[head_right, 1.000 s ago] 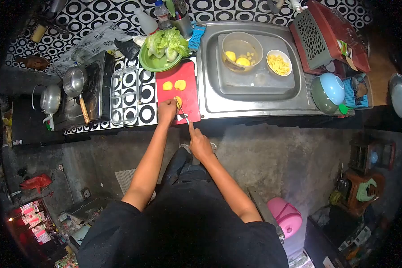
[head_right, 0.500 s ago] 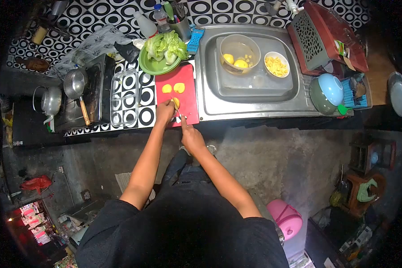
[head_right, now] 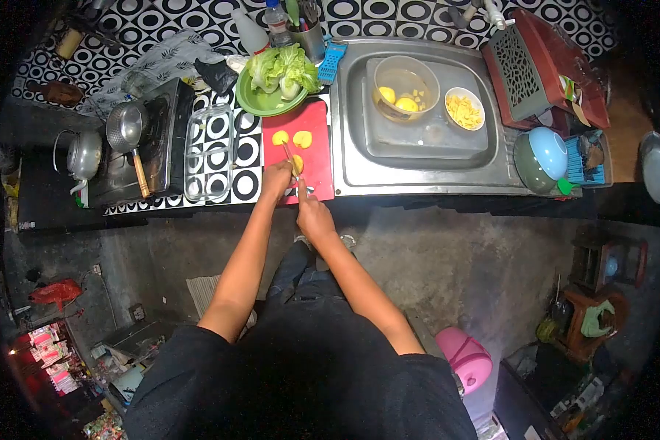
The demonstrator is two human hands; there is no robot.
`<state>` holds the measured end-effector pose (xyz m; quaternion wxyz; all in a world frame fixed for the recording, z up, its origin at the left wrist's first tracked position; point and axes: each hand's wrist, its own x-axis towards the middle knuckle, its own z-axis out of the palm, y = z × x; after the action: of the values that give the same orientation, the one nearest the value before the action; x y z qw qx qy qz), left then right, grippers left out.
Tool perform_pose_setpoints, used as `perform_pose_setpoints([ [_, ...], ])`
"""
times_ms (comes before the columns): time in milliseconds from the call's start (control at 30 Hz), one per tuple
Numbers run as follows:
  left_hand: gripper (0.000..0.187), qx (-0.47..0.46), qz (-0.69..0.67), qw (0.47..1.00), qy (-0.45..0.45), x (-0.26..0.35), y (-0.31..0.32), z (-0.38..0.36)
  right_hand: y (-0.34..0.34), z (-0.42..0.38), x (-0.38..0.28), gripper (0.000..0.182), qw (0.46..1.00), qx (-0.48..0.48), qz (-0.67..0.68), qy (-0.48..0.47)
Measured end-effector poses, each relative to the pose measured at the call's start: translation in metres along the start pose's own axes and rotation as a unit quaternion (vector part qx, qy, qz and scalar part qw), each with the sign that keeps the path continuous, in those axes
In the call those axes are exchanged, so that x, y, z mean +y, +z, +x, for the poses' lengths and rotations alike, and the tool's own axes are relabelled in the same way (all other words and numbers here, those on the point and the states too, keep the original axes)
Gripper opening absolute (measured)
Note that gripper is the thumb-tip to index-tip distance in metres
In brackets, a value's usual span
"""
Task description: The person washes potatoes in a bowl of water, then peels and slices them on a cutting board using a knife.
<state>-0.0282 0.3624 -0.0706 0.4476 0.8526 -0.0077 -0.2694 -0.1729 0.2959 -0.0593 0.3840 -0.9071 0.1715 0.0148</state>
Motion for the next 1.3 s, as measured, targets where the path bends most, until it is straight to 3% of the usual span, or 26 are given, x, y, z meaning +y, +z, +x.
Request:
perform_pose_setpoints([
  [133,0.035,0.015,0.074,0.996,0.038,0.014,0.002,-0.021,0.001,-0.002,-0.005,0.077,1.0,-0.003,0.006,0.015],
  [267,0.039,0.095,0.062,0.987,0.113,-0.018,0.016,-0.008,-0.001,-0.003,-0.003,0.073,1.0,0.008,0.002,0.001],
  [600,0.034,0.084,-0.071,0.988,0.106,0.0,0.011,-0.028,0.005,0.002,0.001,0.065,0.996,0.068,0.066,0.005],
  [633,0.034,0.071,-0.094,0.991,0.068,0.015,0.006,-0.036,0.005,0.002,0.002,0.063,0.995,0.075,0.072,0.003],
  [733,0.035,0.114,-0.022,0.985,0.128,-0.006,0.011,-0.02,0.002,0.001,0.005,0.062,0.992,0.09,0.087,-0.008],
  [967,0.033,0.14,-0.143,0.975,0.095,-0.048,0.004,0.011,-0.022,-0.003,0.005,0.059,0.991,0.078,0.103,-0.024],
  [1067,0.034,0.139,-0.129,0.971,0.143,-0.045,-0.009,0.02,-0.032,-0.01,0.014,0.057,0.983,0.121,0.125,-0.059],
  [1200,0.034,0.097,-0.031,0.975,0.198,-0.016,-0.033,0.003,-0.062,-0.029,0.027,0.049,0.989,0.076,0.127,-0.003],
  [1233,0.037,0.066,0.001,0.975,0.212,-0.02,-0.036,0.006,-0.074,-0.035,0.026,0.047,0.989,0.052,0.133,0.034],
  [1300,0.04,0.055,0.143,0.942,0.299,-0.019,-0.041,-0.002,-0.079,-0.044,0.042,0.045,0.989,0.092,0.118,0.001],
])
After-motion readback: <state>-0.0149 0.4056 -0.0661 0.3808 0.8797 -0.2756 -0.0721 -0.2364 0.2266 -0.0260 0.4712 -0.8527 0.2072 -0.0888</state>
